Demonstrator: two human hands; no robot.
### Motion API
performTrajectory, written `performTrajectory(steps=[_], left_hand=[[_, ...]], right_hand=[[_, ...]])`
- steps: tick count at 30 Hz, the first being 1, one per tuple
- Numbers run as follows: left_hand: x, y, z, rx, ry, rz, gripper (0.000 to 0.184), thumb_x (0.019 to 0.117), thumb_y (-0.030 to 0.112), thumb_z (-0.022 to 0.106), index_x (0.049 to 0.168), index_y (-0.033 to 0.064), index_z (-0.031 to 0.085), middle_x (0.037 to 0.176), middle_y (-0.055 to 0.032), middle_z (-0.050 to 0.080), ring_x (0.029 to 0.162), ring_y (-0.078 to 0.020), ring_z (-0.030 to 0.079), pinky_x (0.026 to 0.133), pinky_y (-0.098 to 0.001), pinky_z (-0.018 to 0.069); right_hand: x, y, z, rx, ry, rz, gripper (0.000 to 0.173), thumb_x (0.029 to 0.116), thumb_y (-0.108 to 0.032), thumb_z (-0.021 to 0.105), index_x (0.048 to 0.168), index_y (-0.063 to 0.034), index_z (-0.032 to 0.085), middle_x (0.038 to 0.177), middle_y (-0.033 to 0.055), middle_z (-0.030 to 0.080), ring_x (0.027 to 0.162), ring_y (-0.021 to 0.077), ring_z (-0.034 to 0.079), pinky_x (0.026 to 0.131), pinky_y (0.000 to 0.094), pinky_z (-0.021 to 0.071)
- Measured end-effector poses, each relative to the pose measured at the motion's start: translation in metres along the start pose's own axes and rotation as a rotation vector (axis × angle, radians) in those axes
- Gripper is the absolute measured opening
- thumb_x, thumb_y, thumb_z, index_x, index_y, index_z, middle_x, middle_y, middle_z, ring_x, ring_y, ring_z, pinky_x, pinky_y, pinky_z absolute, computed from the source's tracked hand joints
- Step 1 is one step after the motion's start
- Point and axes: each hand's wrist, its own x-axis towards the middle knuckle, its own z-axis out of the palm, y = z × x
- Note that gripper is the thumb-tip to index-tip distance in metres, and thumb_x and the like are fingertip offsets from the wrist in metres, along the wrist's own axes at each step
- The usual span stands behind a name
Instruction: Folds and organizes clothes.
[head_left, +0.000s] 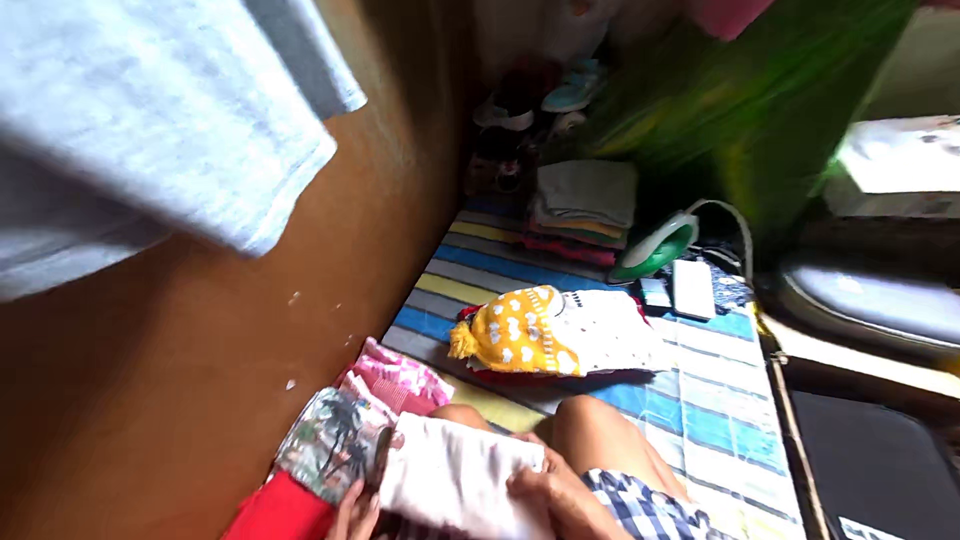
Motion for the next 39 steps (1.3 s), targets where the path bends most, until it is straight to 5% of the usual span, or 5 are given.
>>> performTrajectory(steps=[8,14,24,32,39], left_hand=[[0.037,0.016,0.018,0.283,-0.068,0.159,0.05,0.1022,0.017,0.057,0.144,-0.0094,0.049,0.142,-0.0295,0.054,0.135,-0.0357,0.051,0.114,-0.048,0.038],[0.028,0.019,0.032,0.264,-0.093,0.187,0.046,0.0847,0.005,0.074,0.128,-0.0073,0.063,0.118,-0.0217,0.069,0.111,-0.0257,0.066,0.099,-0.0422,0.0512],[0.029,0.022,0.03,0.439,-0.143,0.16,0.043,0.089,0.017,0.074,0.119,-0.012,0.065,0.11,-0.0266,0.069,0.109,-0.0335,0.065,0.1,-0.0522,0.0481],[0.025,0.049,0.046,0.344,-0.168,0.274,0.033,0.091,0.008,0.068,0.115,-0.0128,0.062,0.103,-0.0177,0.068,0.096,-0.0154,0.064,0.092,-0.0371,0.052],[0.077,0.077,0.124,0.241,-0.25,0.342,0.021,0.0934,0.007,0.066,0.108,-0.0084,0.064,0.094,-0.0118,0.067,0.088,-0.013,0.064,0.084,-0.0336,0.0531]], right_hand=[[0.008,0.005,-0.009,0.005,0.059,0.001,0.049,0.0863,0.0,0.061,0.133,-0.0016,0.047,0.098,0.0101,0.07,0.083,0.018,0.071,0.074,0.0359,0.0617],[-0.003,-0.006,-0.008,-0.005,0.189,-0.103,0.04,0.0868,0.003,0.059,0.126,-0.0008,0.051,0.091,0.006,0.071,0.076,0.0135,0.071,0.069,0.0311,0.062],[0.0,-0.008,-0.018,-0.164,0.05,-0.089,0.059,0.0883,-0.005,0.064,0.142,0.0001,0.04,0.107,0.0126,0.067,0.088,0.0181,0.071,0.079,0.0382,0.0609],[0.001,-0.029,-0.038,-0.051,0.041,-0.2,0.06,0.083,-0.003,0.07,0.137,0.0008,0.044,0.106,0.0093,0.069,0.089,0.0167,0.072,0.08,0.0361,0.0625],[0.043,-0.086,-0.08,-0.164,0.152,-0.34,0.053,0.0889,-0.004,0.064,0.138,0.0038,0.046,0.105,0.0091,0.07,0.089,0.014,0.072,0.082,0.0335,0.061]])
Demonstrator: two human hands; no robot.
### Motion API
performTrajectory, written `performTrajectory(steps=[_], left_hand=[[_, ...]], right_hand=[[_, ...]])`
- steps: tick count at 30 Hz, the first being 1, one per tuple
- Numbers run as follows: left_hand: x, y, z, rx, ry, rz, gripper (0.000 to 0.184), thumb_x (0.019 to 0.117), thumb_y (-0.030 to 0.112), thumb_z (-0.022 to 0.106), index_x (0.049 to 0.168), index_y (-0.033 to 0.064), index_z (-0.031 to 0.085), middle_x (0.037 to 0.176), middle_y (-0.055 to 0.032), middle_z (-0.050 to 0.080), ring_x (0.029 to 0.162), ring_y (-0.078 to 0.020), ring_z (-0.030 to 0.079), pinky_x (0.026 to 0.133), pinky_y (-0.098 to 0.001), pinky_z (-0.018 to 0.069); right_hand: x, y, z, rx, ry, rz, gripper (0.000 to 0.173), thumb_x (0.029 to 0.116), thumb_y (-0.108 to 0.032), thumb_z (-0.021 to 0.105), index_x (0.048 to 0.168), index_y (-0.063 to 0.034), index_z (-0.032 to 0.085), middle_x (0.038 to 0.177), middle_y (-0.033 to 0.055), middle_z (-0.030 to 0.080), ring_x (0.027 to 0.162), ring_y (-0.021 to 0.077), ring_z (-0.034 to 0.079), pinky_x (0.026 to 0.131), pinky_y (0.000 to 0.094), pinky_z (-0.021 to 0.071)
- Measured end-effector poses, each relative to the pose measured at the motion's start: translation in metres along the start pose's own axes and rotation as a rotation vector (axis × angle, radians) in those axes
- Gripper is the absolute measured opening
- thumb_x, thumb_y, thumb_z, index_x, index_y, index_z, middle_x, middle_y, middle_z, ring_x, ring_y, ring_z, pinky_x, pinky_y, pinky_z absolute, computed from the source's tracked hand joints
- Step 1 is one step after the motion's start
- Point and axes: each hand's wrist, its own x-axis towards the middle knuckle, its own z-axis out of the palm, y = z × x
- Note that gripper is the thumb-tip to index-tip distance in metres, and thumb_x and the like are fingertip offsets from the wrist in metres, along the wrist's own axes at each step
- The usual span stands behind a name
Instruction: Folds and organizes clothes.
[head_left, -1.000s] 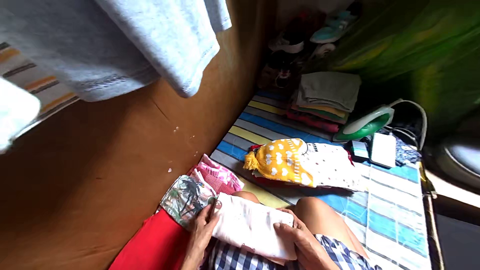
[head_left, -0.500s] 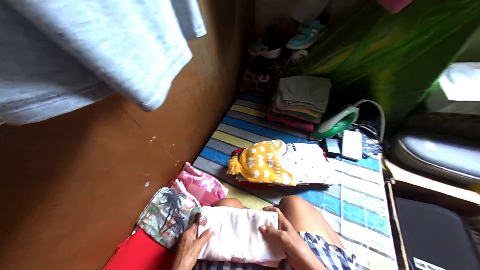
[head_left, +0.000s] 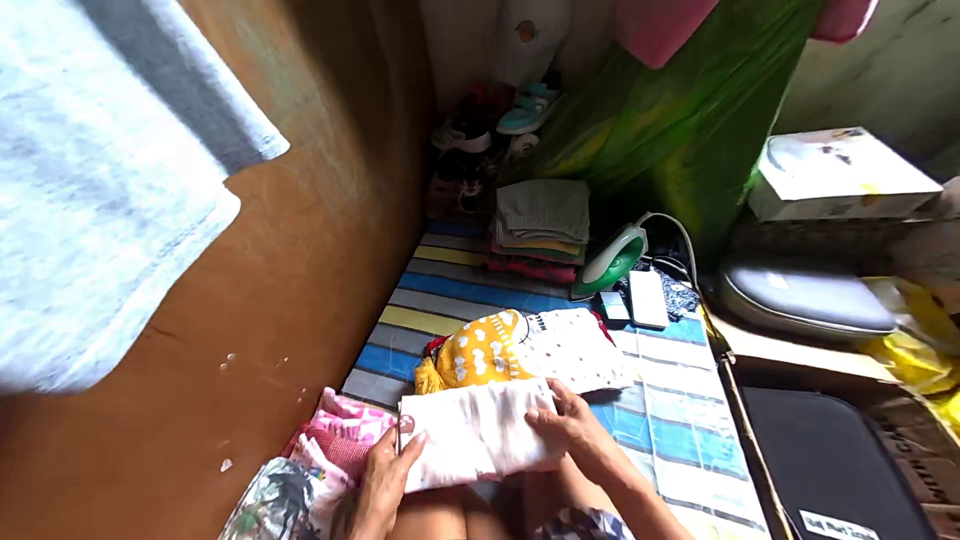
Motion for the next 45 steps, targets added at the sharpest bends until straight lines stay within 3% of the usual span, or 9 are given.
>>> performTrajectory(steps=[8,12,23,28,32,36,39,43,45], left_hand=[[0.087,0.038,0.055,-0.208,-0.012,-0.045,0.024,0.0988,-0.001,0.058,0.12,-0.0113,0.059,0.103,-0.0139,0.067,0.089,-0.0106,0.066,0.083,-0.0272,0.0548],[0.112,-0.009,0.073,-0.071,-0.074,-0.122,0.037,0.0974,0.003,0.062,0.13,-0.0126,0.055,0.12,-0.0261,0.064,0.108,-0.0276,0.064,0.097,-0.0434,0.0513],[0.114,-0.012,0.061,-0.094,-0.052,-0.164,0.025,0.0996,0.001,0.058,0.122,-0.0107,0.059,0.103,-0.0187,0.066,0.09,-0.0194,0.064,0.083,-0.0374,0.0541],[0.114,-0.011,0.062,-0.016,-0.055,-0.151,0.04,0.0986,0.001,0.06,0.136,-0.0098,0.052,0.121,-0.0258,0.063,0.108,-0.0269,0.064,0.094,-0.0413,0.0519],[0.112,0.006,0.058,0.207,-0.027,-0.094,0.053,0.0969,0.005,0.063,0.145,-0.0061,0.045,0.108,-0.0259,0.069,0.101,-0.0331,0.066,0.092,-0.0484,0.0512],[0.109,0.01,0.066,0.27,-0.015,-0.106,0.064,0.0978,0.009,0.065,0.153,-0.005,0.034,0.123,-0.0289,0.064,0.113,-0.0369,0.064,0.1,-0.0497,0.0487],[0.097,0.017,0.076,0.536,0.038,0.028,0.061,0.0988,0.013,0.062,0.152,-0.0049,0.039,0.145,-0.0321,0.048,0.136,-0.046,0.048,0.113,-0.0573,0.0375],[0.085,0.024,0.106,0.743,0.167,0.518,0.042,0.0967,0.017,0.061,0.135,0.0002,0.064,0.141,-0.0322,0.055,0.127,-0.0546,0.054,0.095,-0.0732,0.0408],[0.088,0.024,0.122,0.785,0.102,0.621,0.041,0.0995,0.023,0.056,0.135,0.0056,0.067,0.145,-0.0294,0.053,0.135,-0.0536,0.048,0.104,-0.078,0.0309]], right_hand=[[0.086,-0.037,-0.038,-0.112,0.108,-0.034,0.053,0.0936,-0.001,0.064,0.143,0.0012,0.045,0.103,0.0148,0.07,0.085,0.0187,0.071,0.08,0.0367,0.06],[0.115,-0.01,-0.064,-0.443,0.092,0.056,0.061,0.0948,-0.005,0.066,0.149,0.0033,0.041,0.115,0.0252,0.067,0.101,0.031,0.069,0.094,0.0467,0.0545],[0.116,-0.007,-0.059,-0.451,0.099,0.093,0.056,0.0942,-0.002,0.065,0.147,-0.0007,0.046,0.106,0.0192,0.07,0.09,0.0239,0.069,0.085,0.0415,0.0557],[0.114,-0.021,-0.052,-0.707,0.069,0.112,0.053,0.0985,-0.006,0.064,0.148,0.0014,0.045,0.12,0.0248,0.065,0.101,0.0328,0.067,0.092,0.0462,0.0531],[0.114,-0.03,-0.042,-0.914,0.169,-0.072,0.049,0.1004,-0.015,0.064,0.145,0.0005,0.051,0.133,0.0307,0.058,0.118,0.0457,0.06,0.102,0.0565,0.0475],[0.121,-0.013,-0.019,-1.176,0.254,-0.243,0.053,0.1014,-0.04,0.06,0.147,-0.013,0.056,0.154,0.022,0.047,0.142,0.0466,0.042,0.105,0.0682,0.0365],[0.124,0.028,-0.012,-1.281,0.262,-0.496,0.056,0.0999,-0.051,0.05,0.146,-0.0207,0.059,0.158,0.0186,0.045,0.147,0.0494,0.035,0.106,0.0783,0.0272],[0.123,0.047,-0.012,-1.273,0.234,-0.498,0.058,0.1026,-0.053,0.039,0.143,-0.0197,0.063,0.155,0.0188,0.048,0.146,0.0499,0.037,0.106,0.0767,0.0293],[0.125,0.05,-0.013,-1.268,0.235,-0.507,0.059,0.1031,-0.054,0.035,0.143,-0.0207,0.063,0.156,0.0182,0.048,0.146,0.0487,0.036,0.106,0.0762,0.0287]])
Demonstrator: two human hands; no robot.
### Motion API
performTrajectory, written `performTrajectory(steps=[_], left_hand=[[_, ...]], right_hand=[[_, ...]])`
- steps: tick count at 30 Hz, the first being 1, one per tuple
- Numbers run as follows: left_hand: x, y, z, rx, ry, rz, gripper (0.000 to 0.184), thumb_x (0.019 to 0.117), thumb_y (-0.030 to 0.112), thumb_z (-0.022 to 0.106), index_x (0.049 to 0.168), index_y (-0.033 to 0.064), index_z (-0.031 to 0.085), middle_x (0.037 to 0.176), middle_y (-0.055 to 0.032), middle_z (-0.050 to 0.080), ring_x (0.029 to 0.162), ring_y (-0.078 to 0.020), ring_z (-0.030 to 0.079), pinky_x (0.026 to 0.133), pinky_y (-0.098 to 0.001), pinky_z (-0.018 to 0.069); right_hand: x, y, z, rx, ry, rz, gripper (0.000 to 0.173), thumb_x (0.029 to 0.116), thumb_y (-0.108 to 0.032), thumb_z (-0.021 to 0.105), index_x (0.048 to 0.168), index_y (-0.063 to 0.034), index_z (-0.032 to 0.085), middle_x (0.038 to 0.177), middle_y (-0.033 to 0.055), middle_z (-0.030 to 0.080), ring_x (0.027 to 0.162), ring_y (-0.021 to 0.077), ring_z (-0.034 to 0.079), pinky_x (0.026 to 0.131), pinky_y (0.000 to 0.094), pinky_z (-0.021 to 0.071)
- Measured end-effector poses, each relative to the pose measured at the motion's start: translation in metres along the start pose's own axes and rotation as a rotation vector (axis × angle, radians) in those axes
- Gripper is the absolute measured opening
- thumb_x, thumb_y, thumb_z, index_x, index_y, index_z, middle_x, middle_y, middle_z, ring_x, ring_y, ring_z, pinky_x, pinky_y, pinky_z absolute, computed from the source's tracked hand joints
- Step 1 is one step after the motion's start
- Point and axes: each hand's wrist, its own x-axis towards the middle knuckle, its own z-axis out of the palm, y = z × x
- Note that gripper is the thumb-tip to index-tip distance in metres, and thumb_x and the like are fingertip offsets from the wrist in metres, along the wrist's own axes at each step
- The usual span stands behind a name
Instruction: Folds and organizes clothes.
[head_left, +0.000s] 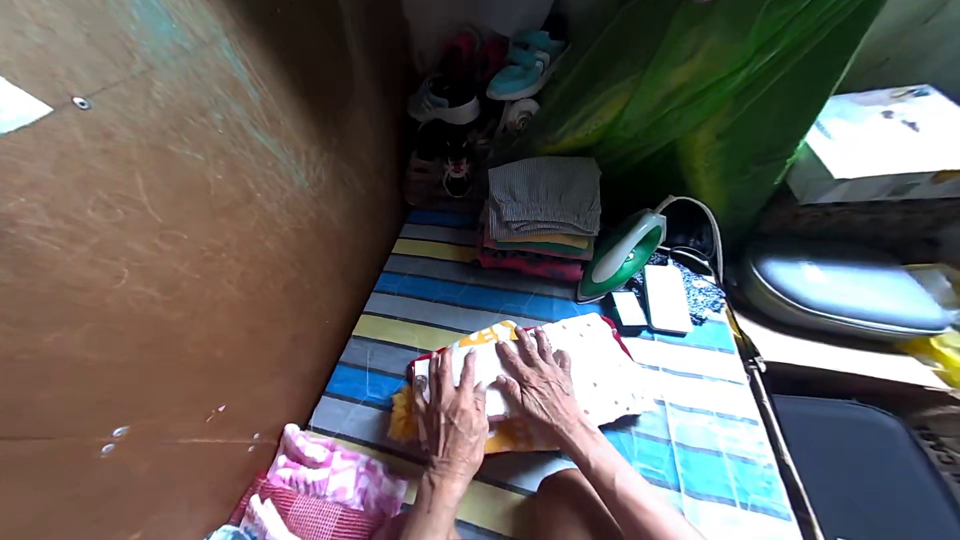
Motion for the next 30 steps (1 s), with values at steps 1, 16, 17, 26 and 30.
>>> performTrajectory(steps=[1,16,17,26,30], left_hand=[[0.003,0.003,0.006,0.026,-0.04,0.024,0.044,0.101,0.03,0.052,0.138,0.0092,0.065,0.149,-0.0285,0.05,0.14,-0.0538,0.043,0.106,-0.0801,0.0249],[0.005,-0.013,0.059,0.166,-0.081,0.006,0.064,0.1028,0.053,0.025,0.141,0.0185,0.064,0.15,-0.026,0.05,0.139,-0.0603,0.038,0.103,-0.0841,0.0202],[0.006,-0.013,0.058,0.161,-0.094,-0.002,0.064,0.1026,0.052,0.026,0.142,0.019,0.063,0.151,-0.0255,0.05,0.14,-0.0601,0.037,0.103,-0.0839,0.0198],[0.008,-0.021,0.018,0.094,-0.424,-0.119,0.064,0.1006,0.057,0.045,0.156,0.0245,0.045,0.165,-0.0227,0.029,0.153,-0.0492,0.018,0.115,-0.0762,0.011],[-0.03,-0.014,-0.035,-0.016,-0.469,-0.311,0.065,0.1039,0.051,0.046,0.16,0.0198,0.037,0.169,-0.0217,0.017,0.156,-0.0459,0.006,0.112,-0.081,0.0001]], right_hand=[[0.0,0.002,0.002,-0.004,0.015,-0.003,0.06,0.1032,-0.054,0.032,0.143,-0.0218,0.063,0.156,0.0179,0.048,0.146,0.0483,0.037,0.106,0.076,0.0292],[0.006,0.004,0.014,0.005,-0.097,0.07,0.056,0.1053,-0.047,0.028,0.148,-0.0257,0.058,0.158,0.0126,0.046,0.151,0.041,0.033,0.115,0.0711,0.0218],[0.007,0.004,0.012,0.006,-0.128,0.079,0.056,0.1053,-0.047,0.027,0.149,-0.0265,0.056,0.16,0.012,0.044,0.152,0.0404,0.031,0.116,0.0708,0.02],[0.01,0.001,0.008,-0.061,-0.125,0.073,0.056,0.1066,-0.046,0.031,0.15,-0.0201,0.055,0.159,0.0186,0.043,0.15,0.046,0.031,0.116,0.0727,0.02],[0.009,-0.002,-0.001,-0.06,-0.14,0.019,0.06,0.1059,-0.046,0.033,0.155,-0.0143,0.047,0.162,0.0255,0.035,0.151,0.0521,0.023,0.111,0.0793,0.0159]])
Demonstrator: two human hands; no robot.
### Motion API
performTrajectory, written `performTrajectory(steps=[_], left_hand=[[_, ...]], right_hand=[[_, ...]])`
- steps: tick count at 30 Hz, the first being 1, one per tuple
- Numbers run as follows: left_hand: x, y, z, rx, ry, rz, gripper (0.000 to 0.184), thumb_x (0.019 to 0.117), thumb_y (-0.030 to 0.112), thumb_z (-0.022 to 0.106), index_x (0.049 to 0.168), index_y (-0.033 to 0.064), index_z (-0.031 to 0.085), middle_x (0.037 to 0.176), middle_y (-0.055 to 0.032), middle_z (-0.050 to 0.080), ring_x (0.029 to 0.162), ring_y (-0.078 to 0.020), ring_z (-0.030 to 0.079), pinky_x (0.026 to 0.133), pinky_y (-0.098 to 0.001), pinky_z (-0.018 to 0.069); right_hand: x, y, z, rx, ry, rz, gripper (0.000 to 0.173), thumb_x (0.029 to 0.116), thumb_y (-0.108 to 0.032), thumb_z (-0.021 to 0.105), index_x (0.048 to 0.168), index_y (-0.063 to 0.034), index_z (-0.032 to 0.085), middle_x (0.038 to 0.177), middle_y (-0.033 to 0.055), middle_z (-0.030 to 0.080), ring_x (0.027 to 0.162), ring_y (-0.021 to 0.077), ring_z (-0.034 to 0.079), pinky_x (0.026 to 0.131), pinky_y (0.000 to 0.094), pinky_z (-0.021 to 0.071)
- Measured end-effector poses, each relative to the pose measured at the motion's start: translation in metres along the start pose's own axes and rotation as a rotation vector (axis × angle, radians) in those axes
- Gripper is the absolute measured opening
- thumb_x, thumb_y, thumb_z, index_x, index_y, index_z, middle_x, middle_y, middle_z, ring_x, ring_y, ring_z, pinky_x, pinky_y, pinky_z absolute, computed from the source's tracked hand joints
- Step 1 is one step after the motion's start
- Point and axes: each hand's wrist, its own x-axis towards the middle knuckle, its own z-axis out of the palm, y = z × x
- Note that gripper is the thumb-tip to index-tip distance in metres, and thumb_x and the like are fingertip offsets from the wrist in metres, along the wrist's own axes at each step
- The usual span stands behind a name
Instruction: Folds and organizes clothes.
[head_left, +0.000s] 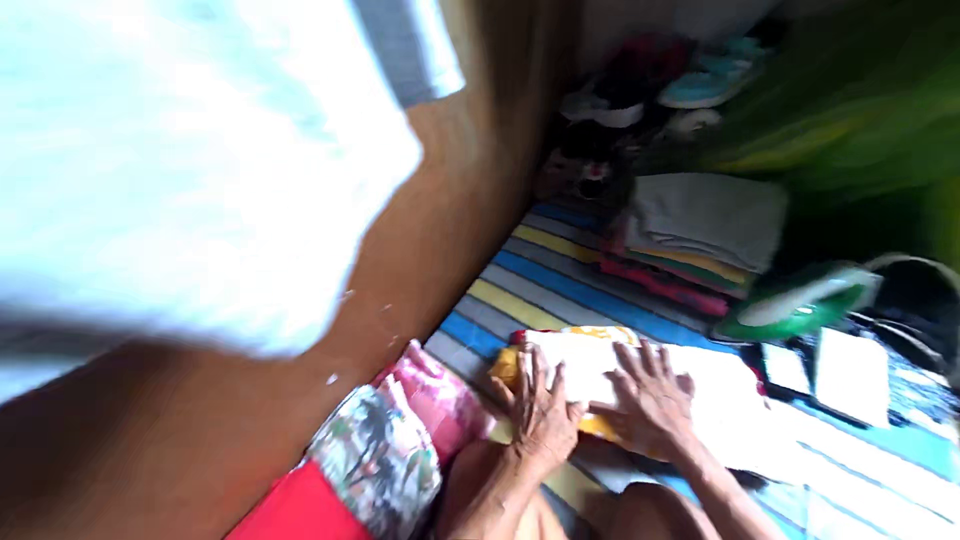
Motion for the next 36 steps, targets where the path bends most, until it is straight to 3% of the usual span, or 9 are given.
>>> performTrajectory(steps=[3,6,8,10,14,18,23,28,36], left_hand=[[-0.066,-0.03,-0.012,-0.158,0.097,-0.011,0.06,0.1021,0.043,0.053,0.156,0.0184,0.045,0.168,-0.0221,0.02,0.156,-0.0433,0.012,0.115,-0.0766,0.0067],[-0.132,-0.086,-0.009,-0.329,0.387,0.002,0.044,0.096,0.023,0.063,0.135,0.0022,0.065,0.155,-0.0304,0.041,0.146,-0.0472,0.037,0.116,-0.0651,0.0297],[-0.168,-0.127,-0.012,-0.374,0.548,-0.092,0.03,0.0941,0.011,0.064,0.118,-0.0049,0.072,0.137,-0.029,0.059,0.13,-0.0429,0.057,0.11,-0.0538,0.045],[-0.197,-0.162,-0.017,-0.502,0.603,-0.31,0.028,0.0965,0.004,0.058,0.118,-0.0107,0.069,0.123,-0.0279,0.067,0.118,-0.0382,0.065,0.102,-0.0498,0.0504],[-0.215,-0.191,-0.021,-1.146,0.595,-0.843,0.038,0.1066,0.007,0.047,0.14,-0.0107,0.048,0.134,-0.0302,0.055,0.114,-0.033,0.06,0.094,-0.0437,0.0508],[-0.192,-0.189,-0.023,-1.399,0.583,-0.99,0.04,0.1082,0.019,0.05,0.139,-0.0052,0.048,0.131,-0.0257,0.056,0.109,-0.0308,0.059,0.09,-0.0451,0.0496],[-0.167,-0.191,-0.02,-1.434,0.649,-0.972,0.038,0.1028,0.02,0.061,0.13,-0.0061,0.054,0.118,-0.0231,0.061,0.103,-0.0301,0.061,0.087,-0.0477,0.0518],[-0.169,-0.191,-0.012,-0.931,0.847,-0.719,0.038,0.0943,0.012,0.071,0.122,-0.0114,0.062,0.117,-0.0268,0.066,0.113,-0.0313,0.063,0.101,-0.0464,0.0477],[-0.154,-0.172,-0.027,-1.591,0.645,-0.814,0.036,0.1032,0.009,0.056,0.136,-0.003,0.05,0.123,-0.0213,0.06,0.107,-0.0268,0.061,0.091,-0.0442,0.0522]], right_hand=[[-0.016,-0.01,-0.011,0.062,0.121,-0.051,0.073,0.1019,-0.055,0.03,0.155,-0.0064,0.045,0.161,0.032,0.029,0.149,0.0581,0.02,0.106,0.0864,0.0086],[-0.051,-0.024,-0.016,0.059,0.22,-0.112,0.088,0.0981,-0.07,0.02,0.15,-0.0074,0.052,0.158,0.035,0.033,0.147,0.0616,0.023,0.105,0.0867,0.0097],[-0.077,-0.027,-0.015,0.077,0.209,-0.168,0.076,0.0998,-0.061,0.03,0.142,-0.0063,0.061,0.154,0.0352,0.039,0.144,0.0633,0.028,0.105,0.0861,0.012],[-0.099,-0.025,-0.01,0.1,0.146,-0.203,0.056,0.0979,-0.041,0.049,0.133,-0.0018,0.067,0.15,0.0366,0.045,0.141,0.0636,0.033,0.103,0.0862,0.016],[-0.103,-0.021,-0.006,0.12,0.086,-0.184,0.034,0.0935,-0.018,0.062,0.118,0.0039,0.072,0.144,0.035,0.052,0.138,0.0598,0.041,0.099,0.083,0.0277],[-0.1,-0.018,-0.003,0.112,0.101,-0.191,0.031,0.0921,-0.016,0.063,0.114,0.0021,0.074,0.144,0.0334,0.053,0.138,0.0587,0.042,0.098,0.0828,0.0294],[-0.103,-0.018,-0.007,0.117,0.07,-0.139,0.025,0.0916,-0.013,0.066,0.111,0.0,0.075,0.146,0.0297,0.053,0.138,0.0574,0.042,0.097,0.0808,0.0317],[-0.104,-0.02,-0.008,0.127,0.081,-0.117,0.023,0.0914,-0.01,0.067,0.109,0.0003,0.076,0.146,0.0293,0.053,0.135,0.0582,0.045,0.096,0.0807,0.0329],[-0.102,-0.019,-0.006,0.129,0.068,-0.12,0.022,0.091,-0.01,0.066,0.106,0.0013,0.076,0.145,0.0292,0.054,0.134,0.059,0.046,0.093,0.0809,0.0349]])
